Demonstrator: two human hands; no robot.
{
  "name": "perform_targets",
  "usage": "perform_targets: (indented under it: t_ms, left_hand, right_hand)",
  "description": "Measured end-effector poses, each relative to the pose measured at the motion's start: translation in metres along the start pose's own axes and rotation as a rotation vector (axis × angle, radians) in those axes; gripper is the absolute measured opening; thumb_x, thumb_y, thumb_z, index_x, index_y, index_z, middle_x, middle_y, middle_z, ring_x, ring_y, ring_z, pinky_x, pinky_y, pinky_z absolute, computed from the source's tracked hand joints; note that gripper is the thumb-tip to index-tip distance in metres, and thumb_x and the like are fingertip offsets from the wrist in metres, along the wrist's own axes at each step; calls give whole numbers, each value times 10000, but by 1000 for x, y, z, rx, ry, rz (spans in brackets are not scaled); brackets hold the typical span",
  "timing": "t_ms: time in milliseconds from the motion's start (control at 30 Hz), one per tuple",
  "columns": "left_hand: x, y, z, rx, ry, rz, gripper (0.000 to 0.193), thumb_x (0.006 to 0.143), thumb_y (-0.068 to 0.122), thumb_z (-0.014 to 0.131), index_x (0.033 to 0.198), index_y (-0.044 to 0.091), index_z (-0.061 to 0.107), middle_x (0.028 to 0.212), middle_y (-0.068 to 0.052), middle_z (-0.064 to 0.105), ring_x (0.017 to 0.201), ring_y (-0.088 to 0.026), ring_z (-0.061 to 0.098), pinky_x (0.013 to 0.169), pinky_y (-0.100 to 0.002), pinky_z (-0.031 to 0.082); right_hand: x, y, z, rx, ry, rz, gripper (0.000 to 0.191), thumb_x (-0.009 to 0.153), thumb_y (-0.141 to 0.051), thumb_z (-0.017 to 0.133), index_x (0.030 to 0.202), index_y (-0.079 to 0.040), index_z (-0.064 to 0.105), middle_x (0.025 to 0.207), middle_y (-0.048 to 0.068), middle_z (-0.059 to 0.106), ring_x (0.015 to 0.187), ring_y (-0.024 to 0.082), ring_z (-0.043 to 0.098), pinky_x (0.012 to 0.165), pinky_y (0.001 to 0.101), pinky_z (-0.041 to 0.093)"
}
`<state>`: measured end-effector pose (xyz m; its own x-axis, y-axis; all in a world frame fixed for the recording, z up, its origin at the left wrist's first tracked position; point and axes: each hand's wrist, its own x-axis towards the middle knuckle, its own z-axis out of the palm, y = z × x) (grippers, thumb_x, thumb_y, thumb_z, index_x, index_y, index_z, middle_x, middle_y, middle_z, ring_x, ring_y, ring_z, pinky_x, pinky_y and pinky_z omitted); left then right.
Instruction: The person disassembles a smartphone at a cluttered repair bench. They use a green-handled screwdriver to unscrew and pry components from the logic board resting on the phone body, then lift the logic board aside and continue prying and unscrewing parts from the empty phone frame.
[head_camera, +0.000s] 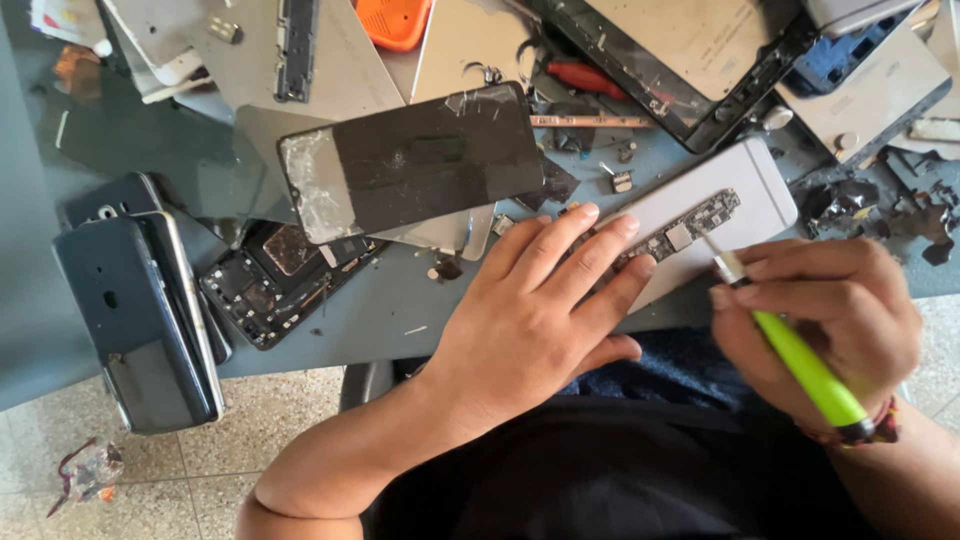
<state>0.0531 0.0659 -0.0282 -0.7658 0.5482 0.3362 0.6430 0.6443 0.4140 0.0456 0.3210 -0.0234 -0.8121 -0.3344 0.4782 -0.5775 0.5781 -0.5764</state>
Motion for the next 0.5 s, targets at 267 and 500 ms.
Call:
perform_targets:
  t_ms: [267, 500]
  left_hand:
    - [3, 4, -9, -11, 7, -21, 572, 918, 454, 753, 1352, 92, 669, 1497, -115, 541, 1395, -325, 477, 1150, -469, 429]
    - [4, 6, -11, -9, 26, -7, 574, 922, 457, 756, 1348, 81, 670, 1491, -123, 533, 1394, -333, 473, 1144, -471, 429]
  right_hand:
    - [-1, -1, -7, -23, -18, 98, 240, 875, 47, 840, 980, -39, 642, 1033, 130, 683, 955, 203, 730, 805, 268, 578]
    - [0, -4, -9, -19, -10, 126, 239, 863, 53, 850, 964, -39, 655, 1020, 116, 681, 968, 201, 733, 833, 276, 586]
